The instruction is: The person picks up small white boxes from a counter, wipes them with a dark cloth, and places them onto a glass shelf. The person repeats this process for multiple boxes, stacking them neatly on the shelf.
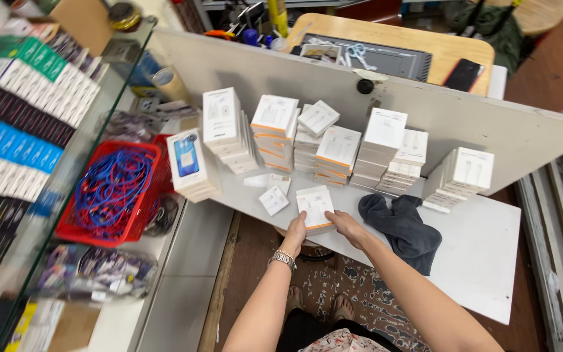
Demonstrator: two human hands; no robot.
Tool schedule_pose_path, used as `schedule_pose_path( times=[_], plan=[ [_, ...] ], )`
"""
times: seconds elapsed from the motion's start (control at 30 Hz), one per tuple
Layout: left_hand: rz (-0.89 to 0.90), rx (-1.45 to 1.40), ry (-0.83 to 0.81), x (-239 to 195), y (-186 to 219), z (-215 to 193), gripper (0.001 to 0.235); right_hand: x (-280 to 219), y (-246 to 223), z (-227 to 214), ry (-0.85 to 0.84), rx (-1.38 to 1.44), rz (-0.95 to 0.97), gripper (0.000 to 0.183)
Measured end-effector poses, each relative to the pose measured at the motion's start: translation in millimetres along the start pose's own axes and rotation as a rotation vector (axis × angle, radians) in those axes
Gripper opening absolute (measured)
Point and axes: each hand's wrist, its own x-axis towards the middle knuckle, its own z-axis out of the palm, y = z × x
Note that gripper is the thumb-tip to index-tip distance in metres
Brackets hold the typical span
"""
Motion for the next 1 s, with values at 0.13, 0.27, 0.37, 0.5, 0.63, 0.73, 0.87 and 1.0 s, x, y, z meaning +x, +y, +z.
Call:
schedule_pose_path(
  times=[0.13, 0.27, 0.37, 0.5, 0.63, 0.73, 0.87, 1.0],
  plan=[
    [0.092, -0.033, 0.085, -37, 17, 0, 0.063, -10, -12, 6, -0.037, -0.075, -0.066, 0.069],
    [0.131, 0.041, 0.292, -85, 32, -17, 0.06, -15, -28, 39, -0.095, -0.175, -0.111, 0.07],
    [0.114, 0.015, 0.394, -120, 39, -39, 0.06, -27, -44, 70, -0.166, -0.24, -0.165, 0.07],
    [0.123, -0.055, 0.55, -166, 31, -78, 0.06, -53, -64, 127, -0.353, -0.169, -0.197, 0.064],
    [0.121, -0.157, 0.688, -219, 10, -126, 0.061, -86, -71, 199, -0.404, -0.328, -0.182, 0.058],
    [0.073, -0.161, 0.793, -271, -13, -162, 0.062, -114, -63, 258, -0.504, -0.369, -0.181, 0.057],
    [-0.021, -0.178, 0.914, -350, -52, -206, 0.065, -151, -39, 340, -0.602, -0.45, -0.133, 0.057],
    [-0.05, -0.259, 0.985, -429, -104, -244, 0.065, -193, 2, 414, -0.675, -0.511, -0.09, 0.057]
  ],
)
